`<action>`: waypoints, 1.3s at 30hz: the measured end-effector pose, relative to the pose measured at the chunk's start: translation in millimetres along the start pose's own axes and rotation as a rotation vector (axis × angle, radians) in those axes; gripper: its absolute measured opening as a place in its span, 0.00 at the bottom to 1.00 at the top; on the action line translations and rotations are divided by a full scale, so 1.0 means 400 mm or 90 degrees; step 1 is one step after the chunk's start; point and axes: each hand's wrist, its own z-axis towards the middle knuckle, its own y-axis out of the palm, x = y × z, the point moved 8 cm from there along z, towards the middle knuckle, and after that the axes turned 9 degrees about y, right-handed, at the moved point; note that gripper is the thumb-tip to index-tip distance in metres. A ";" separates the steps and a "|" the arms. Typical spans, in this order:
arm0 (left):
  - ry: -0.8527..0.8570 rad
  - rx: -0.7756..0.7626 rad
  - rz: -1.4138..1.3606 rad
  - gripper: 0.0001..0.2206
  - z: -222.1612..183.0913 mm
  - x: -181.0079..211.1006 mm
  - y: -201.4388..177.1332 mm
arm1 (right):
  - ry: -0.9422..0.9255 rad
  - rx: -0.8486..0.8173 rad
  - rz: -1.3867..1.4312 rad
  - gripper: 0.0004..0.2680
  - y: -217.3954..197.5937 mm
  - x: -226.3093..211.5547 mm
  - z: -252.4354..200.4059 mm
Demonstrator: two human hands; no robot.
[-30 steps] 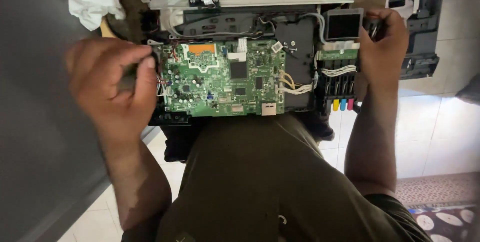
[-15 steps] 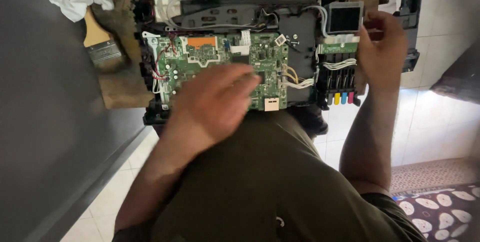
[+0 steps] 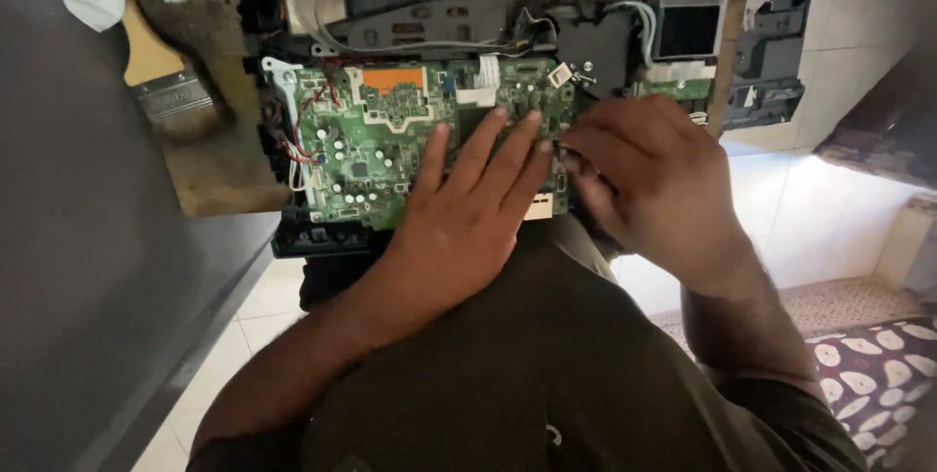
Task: Disassembling a printer to remove the main circuit board by unscrewing it and disconnecting cables.
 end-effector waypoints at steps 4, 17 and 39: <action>0.010 -0.001 -0.006 0.17 -0.011 -0.003 0.016 | 0.019 -0.006 -0.009 0.07 0.027 0.003 0.004; 0.025 -0.055 -0.025 0.21 -0.008 -0.017 0.032 | 0.072 0.011 -0.108 0.12 0.061 0.002 0.025; 0.041 -0.087 0.008 0.23 -0.017 -0.011 0.040 | 0.241 -0.085 -0.003 0.04 0.068 0.070 -0.005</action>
